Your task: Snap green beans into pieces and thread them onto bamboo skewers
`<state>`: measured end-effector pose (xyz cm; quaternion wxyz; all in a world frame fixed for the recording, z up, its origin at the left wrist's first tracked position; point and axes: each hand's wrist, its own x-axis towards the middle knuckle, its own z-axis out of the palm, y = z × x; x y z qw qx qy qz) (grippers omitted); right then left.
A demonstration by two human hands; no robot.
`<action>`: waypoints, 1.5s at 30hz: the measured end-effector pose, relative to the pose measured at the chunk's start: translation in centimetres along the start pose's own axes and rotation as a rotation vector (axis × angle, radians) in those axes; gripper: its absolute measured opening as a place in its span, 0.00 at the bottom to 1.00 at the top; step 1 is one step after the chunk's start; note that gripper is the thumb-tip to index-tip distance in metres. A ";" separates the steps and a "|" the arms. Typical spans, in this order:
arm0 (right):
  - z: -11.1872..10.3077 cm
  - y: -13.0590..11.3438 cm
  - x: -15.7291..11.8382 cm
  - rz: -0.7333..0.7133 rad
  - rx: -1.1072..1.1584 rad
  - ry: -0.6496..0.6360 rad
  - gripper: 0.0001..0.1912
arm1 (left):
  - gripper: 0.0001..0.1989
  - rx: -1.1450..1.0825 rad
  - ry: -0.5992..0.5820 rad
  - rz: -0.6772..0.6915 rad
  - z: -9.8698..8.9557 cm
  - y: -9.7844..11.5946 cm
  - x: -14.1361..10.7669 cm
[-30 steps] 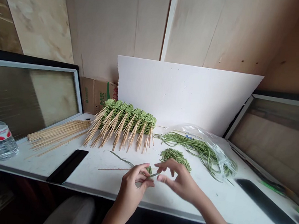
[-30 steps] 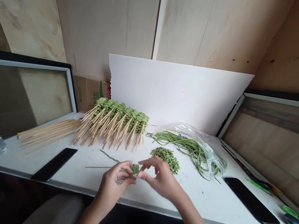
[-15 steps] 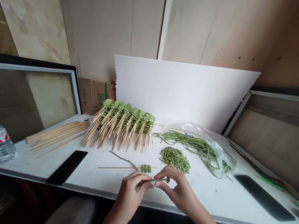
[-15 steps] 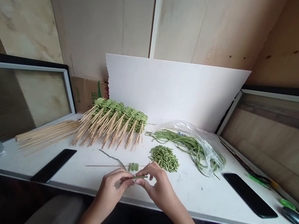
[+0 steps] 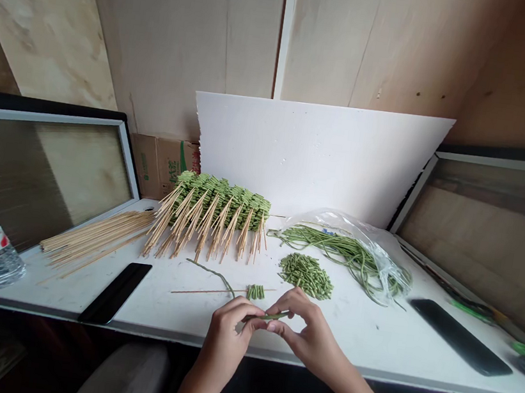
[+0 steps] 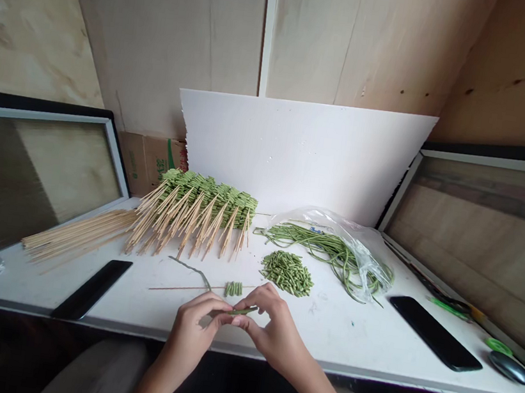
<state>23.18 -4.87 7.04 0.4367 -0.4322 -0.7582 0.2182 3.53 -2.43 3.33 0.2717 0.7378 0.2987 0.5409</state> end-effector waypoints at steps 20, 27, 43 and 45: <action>-0.4 5.5 0.4 0.083 -0.201 0.130 0.16 | 0.10 -0.031 -0.040 -0.082 -1.1 -1.3 0.2; -1.4 8.4 -0.5 0.068 -0.458 0.056 0.14 | 0.17 0.010 -0.052 -0.090 -1.2 -2.1 -0.5; 0.7 1.2 -0.5 0.032 -0.003 0.013 0.11 | 0.06 0.143 -0.023 -0.007 -0.3 -1.4 -1.0; 0.8 1.2 -0.5 0.011 0.001 0.016 0.10 | 0.07 0.169 0.002 0.031 -0.2 -1.3 -1.0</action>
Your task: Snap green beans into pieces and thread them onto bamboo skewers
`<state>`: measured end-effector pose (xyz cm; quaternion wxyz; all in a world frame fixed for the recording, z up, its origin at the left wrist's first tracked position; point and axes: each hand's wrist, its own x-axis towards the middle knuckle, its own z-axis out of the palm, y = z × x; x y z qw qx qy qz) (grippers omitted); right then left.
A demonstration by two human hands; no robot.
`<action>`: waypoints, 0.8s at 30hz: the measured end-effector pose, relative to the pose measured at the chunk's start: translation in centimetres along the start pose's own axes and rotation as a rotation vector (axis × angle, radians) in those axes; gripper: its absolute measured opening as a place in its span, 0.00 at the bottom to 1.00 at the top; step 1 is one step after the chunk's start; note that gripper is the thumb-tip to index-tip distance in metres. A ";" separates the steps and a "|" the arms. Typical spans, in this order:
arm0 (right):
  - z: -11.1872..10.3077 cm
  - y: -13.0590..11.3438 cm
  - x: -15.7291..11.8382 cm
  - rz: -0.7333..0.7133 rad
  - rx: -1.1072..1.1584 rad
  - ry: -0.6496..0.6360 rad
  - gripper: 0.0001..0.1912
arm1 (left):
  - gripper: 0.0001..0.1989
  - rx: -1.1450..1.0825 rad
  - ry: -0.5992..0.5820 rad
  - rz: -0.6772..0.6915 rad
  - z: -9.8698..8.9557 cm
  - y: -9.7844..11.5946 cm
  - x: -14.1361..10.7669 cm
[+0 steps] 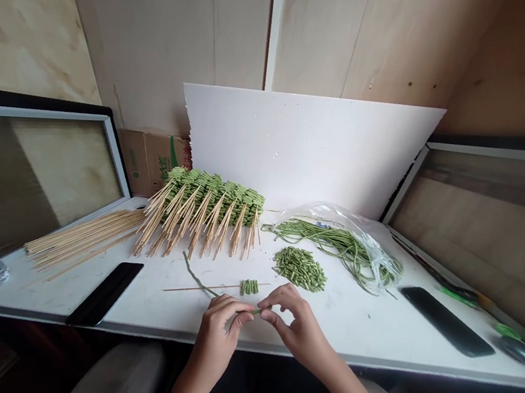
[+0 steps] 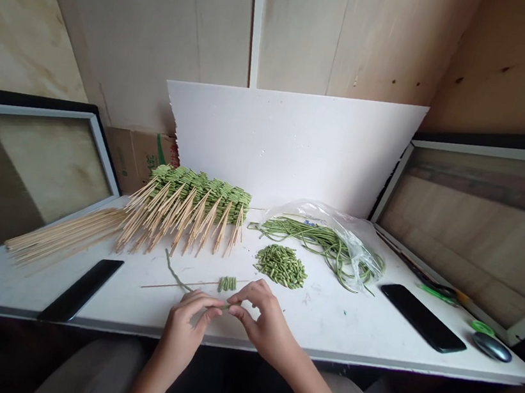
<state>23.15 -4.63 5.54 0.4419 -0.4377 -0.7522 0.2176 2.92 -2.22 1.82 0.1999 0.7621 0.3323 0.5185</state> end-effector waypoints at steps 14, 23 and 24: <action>0.7 -1.1 0.0 -0.023 0.015 0.001 0.06 | 0.09 0.141 -0.039 0.149 -0.5 0.7 0.6; 1.7 -1.0 -0.3 0.002 0.110 0.005 0.11 | 0.15 -0.067 -0.101 0.058 -0.2 1.0 0.2; 1.8 -0.8 -0.4 0.009 0.134 0.009 0.12 | 0.15 -0.096 -0.100 0.046 -0.1 1.0 0.2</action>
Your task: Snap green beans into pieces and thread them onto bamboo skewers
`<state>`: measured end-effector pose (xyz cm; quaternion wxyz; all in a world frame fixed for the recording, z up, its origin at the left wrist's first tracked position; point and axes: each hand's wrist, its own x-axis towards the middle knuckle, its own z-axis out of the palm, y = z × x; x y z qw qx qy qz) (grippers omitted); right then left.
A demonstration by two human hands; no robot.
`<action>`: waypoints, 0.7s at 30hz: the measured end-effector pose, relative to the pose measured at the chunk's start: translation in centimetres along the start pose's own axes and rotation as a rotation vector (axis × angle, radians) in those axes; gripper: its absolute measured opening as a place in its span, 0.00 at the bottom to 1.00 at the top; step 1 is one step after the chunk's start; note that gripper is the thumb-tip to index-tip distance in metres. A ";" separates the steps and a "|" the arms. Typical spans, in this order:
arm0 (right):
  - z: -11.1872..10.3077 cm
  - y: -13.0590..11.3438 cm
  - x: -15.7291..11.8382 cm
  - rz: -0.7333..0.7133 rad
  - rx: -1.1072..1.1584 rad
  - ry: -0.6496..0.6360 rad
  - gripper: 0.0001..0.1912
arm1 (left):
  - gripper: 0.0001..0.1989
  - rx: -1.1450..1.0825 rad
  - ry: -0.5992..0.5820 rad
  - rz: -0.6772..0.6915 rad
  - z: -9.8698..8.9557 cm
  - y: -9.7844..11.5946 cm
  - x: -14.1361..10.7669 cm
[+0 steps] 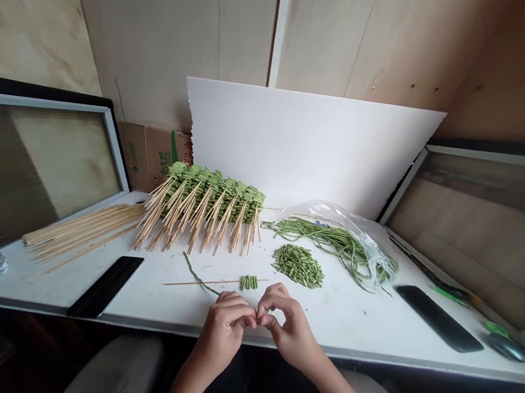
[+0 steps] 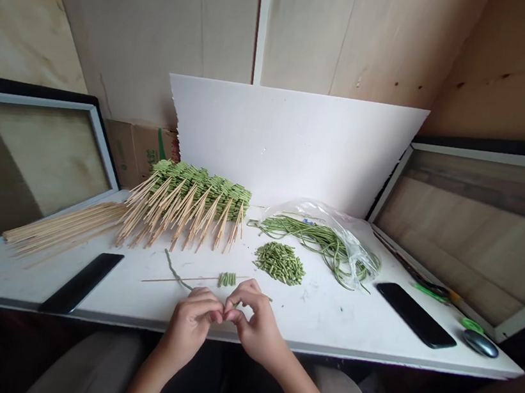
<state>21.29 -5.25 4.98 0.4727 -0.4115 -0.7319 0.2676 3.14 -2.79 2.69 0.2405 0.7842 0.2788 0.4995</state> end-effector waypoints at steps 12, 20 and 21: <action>0.1 1.2 0.1 0.016 0.101 0.050 0.17 | 0.14 -0.147 -0.020 -0.121 0.4 -0.4 0.3; -0.5 -0.6 0.1 -0.248 -0.212 0.087 0.06 | 0.14 0.035 -0.081 -0.134 -0.8 0.1 0.3; -0.4 -0.7 0.0 -0.244 -0.211 0.084 0.06 | 0.13 0.042 -0.090 -0.132 -0.8 0.3 0.3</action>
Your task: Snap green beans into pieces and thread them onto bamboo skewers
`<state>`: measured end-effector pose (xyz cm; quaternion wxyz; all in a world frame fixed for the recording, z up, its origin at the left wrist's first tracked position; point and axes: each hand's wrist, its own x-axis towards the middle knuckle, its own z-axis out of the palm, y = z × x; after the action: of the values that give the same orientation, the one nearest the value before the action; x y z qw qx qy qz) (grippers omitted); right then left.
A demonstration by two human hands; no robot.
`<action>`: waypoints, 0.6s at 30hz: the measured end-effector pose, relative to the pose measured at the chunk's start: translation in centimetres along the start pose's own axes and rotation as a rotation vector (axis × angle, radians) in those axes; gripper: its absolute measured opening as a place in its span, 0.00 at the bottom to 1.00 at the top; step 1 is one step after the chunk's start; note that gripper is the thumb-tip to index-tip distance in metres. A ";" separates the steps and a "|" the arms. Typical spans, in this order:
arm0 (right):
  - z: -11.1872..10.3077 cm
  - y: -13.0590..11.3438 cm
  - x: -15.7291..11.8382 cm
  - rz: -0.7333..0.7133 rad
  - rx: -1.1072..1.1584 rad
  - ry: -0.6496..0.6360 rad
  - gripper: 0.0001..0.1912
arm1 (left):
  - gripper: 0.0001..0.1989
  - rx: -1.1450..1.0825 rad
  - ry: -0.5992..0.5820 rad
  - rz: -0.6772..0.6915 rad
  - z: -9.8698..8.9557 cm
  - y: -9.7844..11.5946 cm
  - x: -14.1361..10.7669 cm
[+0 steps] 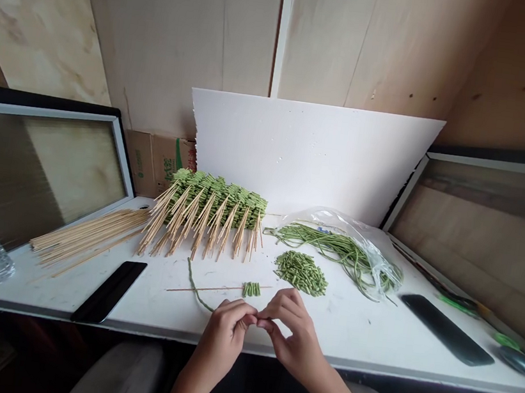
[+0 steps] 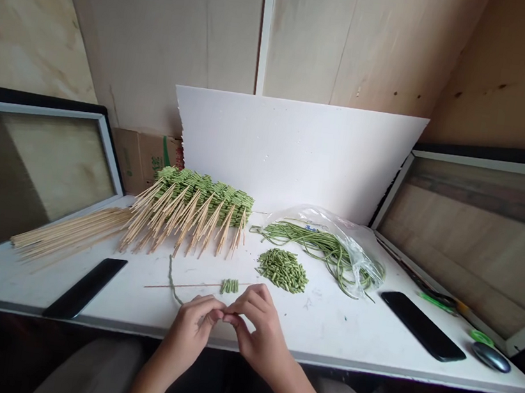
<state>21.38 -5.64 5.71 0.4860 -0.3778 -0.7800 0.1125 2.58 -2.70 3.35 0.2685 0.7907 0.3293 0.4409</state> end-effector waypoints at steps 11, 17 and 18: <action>1.2 0.7 -0.5 0.217 0.230 0.114 0.18 | 0.15 -0.142 -0.039 -0.037 1.3 0.0 0.0; -2.4 5.7 -0.1 0.272 -0.278 0.213 0.15 | 0.17 -0.116 0.050 -0.060 0.3 -0.7 -0.2; -2.8 6.8 -0.3 0.297 -0.363 0.191 0.16 | 0.17 -0.112 0.054 -0.057 0.2 -0.7 -0.3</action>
<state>27.06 -1.70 3.21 0.4600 -0.5782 -0.6738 0.0044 2.47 -2.45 2.59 0.3160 0.7525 0.3335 0.4719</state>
